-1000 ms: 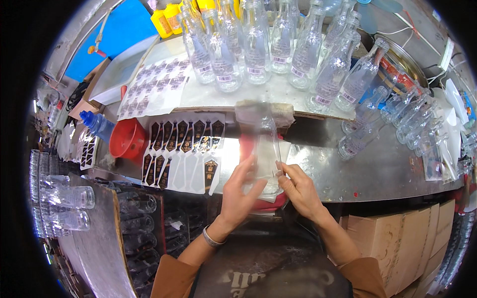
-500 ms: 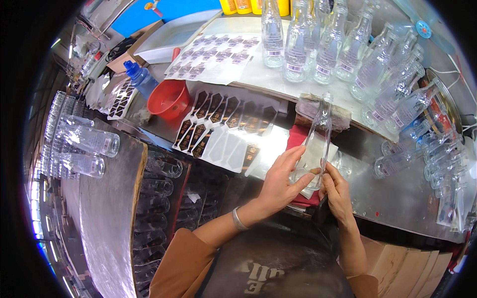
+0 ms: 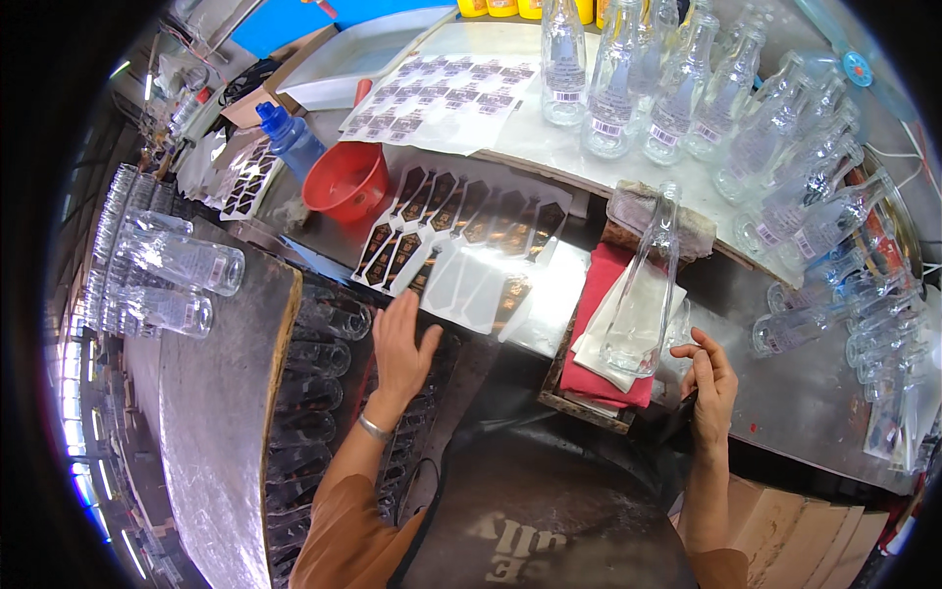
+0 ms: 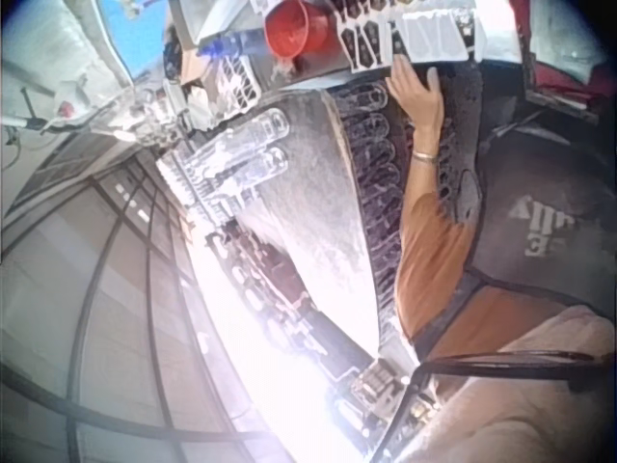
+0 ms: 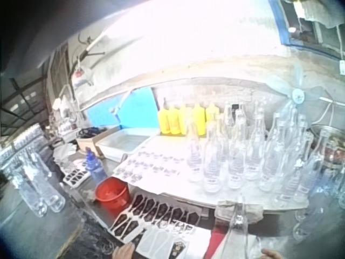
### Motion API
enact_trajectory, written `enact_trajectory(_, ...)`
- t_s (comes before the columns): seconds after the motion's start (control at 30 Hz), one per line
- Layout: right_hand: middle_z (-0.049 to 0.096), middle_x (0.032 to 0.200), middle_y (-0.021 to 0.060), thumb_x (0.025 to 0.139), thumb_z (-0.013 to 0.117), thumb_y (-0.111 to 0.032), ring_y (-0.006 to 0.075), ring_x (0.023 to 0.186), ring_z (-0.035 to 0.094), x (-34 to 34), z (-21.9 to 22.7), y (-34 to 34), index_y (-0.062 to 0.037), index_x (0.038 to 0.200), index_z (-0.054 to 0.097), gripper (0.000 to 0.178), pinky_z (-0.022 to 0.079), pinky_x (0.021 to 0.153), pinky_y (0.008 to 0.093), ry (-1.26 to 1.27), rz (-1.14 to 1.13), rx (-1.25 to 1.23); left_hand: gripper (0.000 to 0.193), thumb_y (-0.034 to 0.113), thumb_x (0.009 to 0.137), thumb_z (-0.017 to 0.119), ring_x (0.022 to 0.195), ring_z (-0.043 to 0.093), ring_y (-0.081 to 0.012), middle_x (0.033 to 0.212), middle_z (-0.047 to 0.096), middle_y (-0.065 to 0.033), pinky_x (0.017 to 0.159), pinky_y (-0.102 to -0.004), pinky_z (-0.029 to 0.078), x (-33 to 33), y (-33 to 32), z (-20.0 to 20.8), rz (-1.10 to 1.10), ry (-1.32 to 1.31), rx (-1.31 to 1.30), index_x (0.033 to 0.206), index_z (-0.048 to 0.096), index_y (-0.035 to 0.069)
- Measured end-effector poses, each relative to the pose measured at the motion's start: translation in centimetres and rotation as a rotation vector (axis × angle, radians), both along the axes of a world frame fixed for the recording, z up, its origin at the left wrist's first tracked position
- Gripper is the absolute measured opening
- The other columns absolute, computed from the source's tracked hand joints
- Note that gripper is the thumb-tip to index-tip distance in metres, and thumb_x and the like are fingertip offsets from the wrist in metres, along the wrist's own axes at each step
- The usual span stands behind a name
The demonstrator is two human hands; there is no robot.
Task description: The person repeatedly picks up clear plastic bottles, applies a label to each bottle using a handheld applicator, and places the labeled bottles on the counter. The person handles bottles one at a time throughout the clip.
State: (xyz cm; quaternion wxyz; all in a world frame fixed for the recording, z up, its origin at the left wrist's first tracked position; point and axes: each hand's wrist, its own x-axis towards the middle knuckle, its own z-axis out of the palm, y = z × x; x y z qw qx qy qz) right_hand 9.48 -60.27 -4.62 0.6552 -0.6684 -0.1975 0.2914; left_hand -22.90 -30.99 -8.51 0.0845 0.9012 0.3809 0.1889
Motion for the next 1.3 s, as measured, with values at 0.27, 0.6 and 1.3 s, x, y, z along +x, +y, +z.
enact_trajectory(0.27,0.071,0.097,0.0091,0.104,0.055,-0.017,0.0016,0.056,0.044,-0.1,0.5,-0.1,0.0046,0.13,0.058,0.034,0.036,0.053,0.0169,-0.028,-0.009,-0.021,0.029,0.008,0.084,0.075,0.118,0.06,-0.0322,0.123,0.068,-0.0127,0.105,-0.0451,0.042,-0.6,3.8,0.6,-0.211,-0.149,0.174,0.113,0.07,0.004)
enact_trajectory(0.6,0.073,0.093,0.0064,0.102,0.057,-0.014,0.0034,0.063,0.049,0.6,1.4,-0.3,0.0007,0.123,0.064,0.027,0.041,0.058,0.0183,0.04,-0.051,0.002,0.014,0.009,0.1,0.061,0.096,0.065,-0.011,0.116,0.072,-0.0134,0.087,-0.0257,0.053,14.4,0.2,6.4,-0.202,-0.826,-1.052,0.1,0.067,-0.004)
enact_trajectory(1.3,0.067,0.121,0.0106,0.098,0.065,-0.02,0.0079,0.074,0.063,1.9,4.4,5.7,0.0045,0.135,0.055,0.045,0.051,0.068,0.0245,-0.14,0.187,-0.088,0.061,0.014,0.082,0.079,0.144,0.04,-0.0412,0.159,0.034,-0.024,0.113,-0.0464,0.039,22.1,-6.7,10.7,-0.757,-0.274,-0.38,0.139,0.06,0.01)
